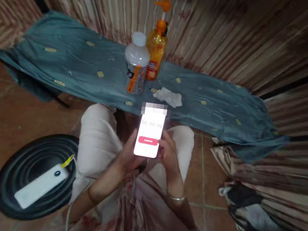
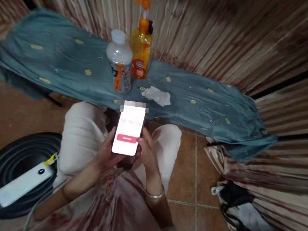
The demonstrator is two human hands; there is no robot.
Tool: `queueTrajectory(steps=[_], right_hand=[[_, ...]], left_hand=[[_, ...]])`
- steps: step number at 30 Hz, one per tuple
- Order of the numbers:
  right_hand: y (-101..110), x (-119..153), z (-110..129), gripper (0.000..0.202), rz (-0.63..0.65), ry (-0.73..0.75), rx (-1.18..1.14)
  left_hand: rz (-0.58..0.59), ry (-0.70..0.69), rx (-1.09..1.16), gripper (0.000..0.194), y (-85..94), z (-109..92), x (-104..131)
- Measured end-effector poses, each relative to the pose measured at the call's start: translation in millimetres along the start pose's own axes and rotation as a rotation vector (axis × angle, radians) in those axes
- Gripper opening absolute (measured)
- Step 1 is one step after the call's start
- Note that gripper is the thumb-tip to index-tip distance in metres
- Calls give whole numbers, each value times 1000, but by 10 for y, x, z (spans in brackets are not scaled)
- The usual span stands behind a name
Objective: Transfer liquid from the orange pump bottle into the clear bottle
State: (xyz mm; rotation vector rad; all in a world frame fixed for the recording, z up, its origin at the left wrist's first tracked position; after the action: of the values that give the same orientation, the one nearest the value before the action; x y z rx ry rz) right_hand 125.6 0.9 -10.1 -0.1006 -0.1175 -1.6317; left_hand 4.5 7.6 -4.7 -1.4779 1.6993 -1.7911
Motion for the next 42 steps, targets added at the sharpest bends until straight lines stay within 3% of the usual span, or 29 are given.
queueTrajectory(steps=[5,9,21,42], right_hand=[[13,5,1,34,-37,17,58],[5,12,-3,36,-46,-77,28],[5,30,-24,42,-32,-173,9],[-6,4,31,37,-17,-68,22]], left_hand=[[11,-6,6,53,80,16,-36],[36,6,12,51,107,14,-39],[23,16,13,53,74,10,-33],[-6,27,18,54,28,-6,-21]])
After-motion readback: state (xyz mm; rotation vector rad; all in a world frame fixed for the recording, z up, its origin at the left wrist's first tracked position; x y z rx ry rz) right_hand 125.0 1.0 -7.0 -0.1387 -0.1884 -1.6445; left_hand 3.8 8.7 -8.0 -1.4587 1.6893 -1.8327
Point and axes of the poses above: each hand's wrist, its own x-axis away from the middle knuckle, its own y-axis out of the back of the hand, z = x × y, the point moved 1 cm from there along -x, towards the middle knuckle, and after that the axes turned 7 degrees about x, right-handed, at the moved point
